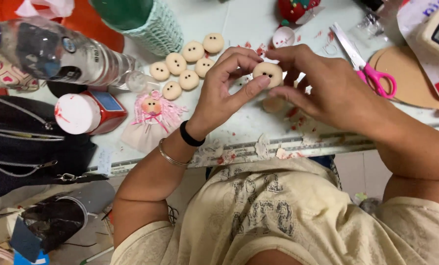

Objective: Detailing small wooden beads by marking facial features to create doll heads on a craft workbench.

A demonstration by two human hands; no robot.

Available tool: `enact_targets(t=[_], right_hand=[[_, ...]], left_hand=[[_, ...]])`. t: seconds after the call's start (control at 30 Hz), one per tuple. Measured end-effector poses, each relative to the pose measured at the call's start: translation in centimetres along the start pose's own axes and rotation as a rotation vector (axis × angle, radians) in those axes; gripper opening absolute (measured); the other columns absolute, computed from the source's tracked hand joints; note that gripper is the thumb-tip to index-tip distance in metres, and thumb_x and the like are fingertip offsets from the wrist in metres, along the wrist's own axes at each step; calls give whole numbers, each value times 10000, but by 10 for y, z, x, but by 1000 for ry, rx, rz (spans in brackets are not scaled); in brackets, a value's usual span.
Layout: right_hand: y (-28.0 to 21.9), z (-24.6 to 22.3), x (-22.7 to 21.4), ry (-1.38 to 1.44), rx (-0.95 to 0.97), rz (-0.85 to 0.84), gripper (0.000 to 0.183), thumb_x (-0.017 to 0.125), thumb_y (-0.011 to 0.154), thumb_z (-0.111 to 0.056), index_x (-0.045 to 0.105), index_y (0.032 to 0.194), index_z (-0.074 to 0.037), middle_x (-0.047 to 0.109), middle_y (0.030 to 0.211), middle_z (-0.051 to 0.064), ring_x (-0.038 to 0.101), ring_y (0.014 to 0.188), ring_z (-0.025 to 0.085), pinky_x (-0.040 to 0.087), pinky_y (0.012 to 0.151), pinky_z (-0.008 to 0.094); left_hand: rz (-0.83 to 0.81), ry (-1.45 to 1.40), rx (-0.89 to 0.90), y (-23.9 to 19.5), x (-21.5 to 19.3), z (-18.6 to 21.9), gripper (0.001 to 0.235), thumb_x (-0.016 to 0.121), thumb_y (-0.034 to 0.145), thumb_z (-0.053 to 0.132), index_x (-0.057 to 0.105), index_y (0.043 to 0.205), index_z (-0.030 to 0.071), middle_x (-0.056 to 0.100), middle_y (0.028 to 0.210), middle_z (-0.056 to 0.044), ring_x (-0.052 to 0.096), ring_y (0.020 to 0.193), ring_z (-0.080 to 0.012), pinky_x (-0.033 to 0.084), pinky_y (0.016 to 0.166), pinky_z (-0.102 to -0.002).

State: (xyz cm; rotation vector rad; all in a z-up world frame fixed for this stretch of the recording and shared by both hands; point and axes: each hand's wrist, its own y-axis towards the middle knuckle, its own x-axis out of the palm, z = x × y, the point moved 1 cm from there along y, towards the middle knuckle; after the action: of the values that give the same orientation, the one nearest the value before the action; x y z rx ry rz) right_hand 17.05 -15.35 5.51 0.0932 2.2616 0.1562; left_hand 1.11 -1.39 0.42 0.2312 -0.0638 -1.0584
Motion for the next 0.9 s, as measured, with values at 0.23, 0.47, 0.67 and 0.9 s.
enact_targets(t=[0.23, 0.47, 0.67, 0.9], right_hand=[[23, -3, -10, 13, 27, 6, 218, 630, 1039, -105, 615, 1241, -25, 704, 1075, 76, 671, 785, 213, 543, 746, 336], [33, -6, -8, 320, 103, -3, 228, 589, 1021, -116, 561, 1178, 47, 645, 1046, 136, 665, 686, 174, 583, 608, 256], [28, 12, 7, 476, 172, 20, 155, 599, 1059, -57, 504, 1121, 49, 597, 1010, 144, 654, 745, 179, 542, 656, 247], [-4, 21, 11, 350, 233, -16, 252, 676, 962, 4, 519, 1129, 109, 633, 1011, 194, 607, 820, 199, 525, 700, 257]], left_hand=[[80, 24, 32, 1, -10, 6, 241, 620, 1021, 267, 653, 1182, 90, 591, 1167, -45, 600, 1128, -167, 537, 944, -260], [108, -76, -55, 3, -8, 5, 239, 677, 980, 211, 675, 1153, 45, 712, 1070, -70, 682, 980, -136, 598, 864, -229], [98, -95, -57, -1, -6, 2, 256, 655, 991, 244, 676, 1146, 41, 718, 1089, -92, 697, 961, -152, 605, 818, -234], [167, 8, 148, -15, 15, -7, 112, 691, 955, 185, 655, 1020, 100, 690, 935, -14, 643, 818, -113, 572, 743, -237]])
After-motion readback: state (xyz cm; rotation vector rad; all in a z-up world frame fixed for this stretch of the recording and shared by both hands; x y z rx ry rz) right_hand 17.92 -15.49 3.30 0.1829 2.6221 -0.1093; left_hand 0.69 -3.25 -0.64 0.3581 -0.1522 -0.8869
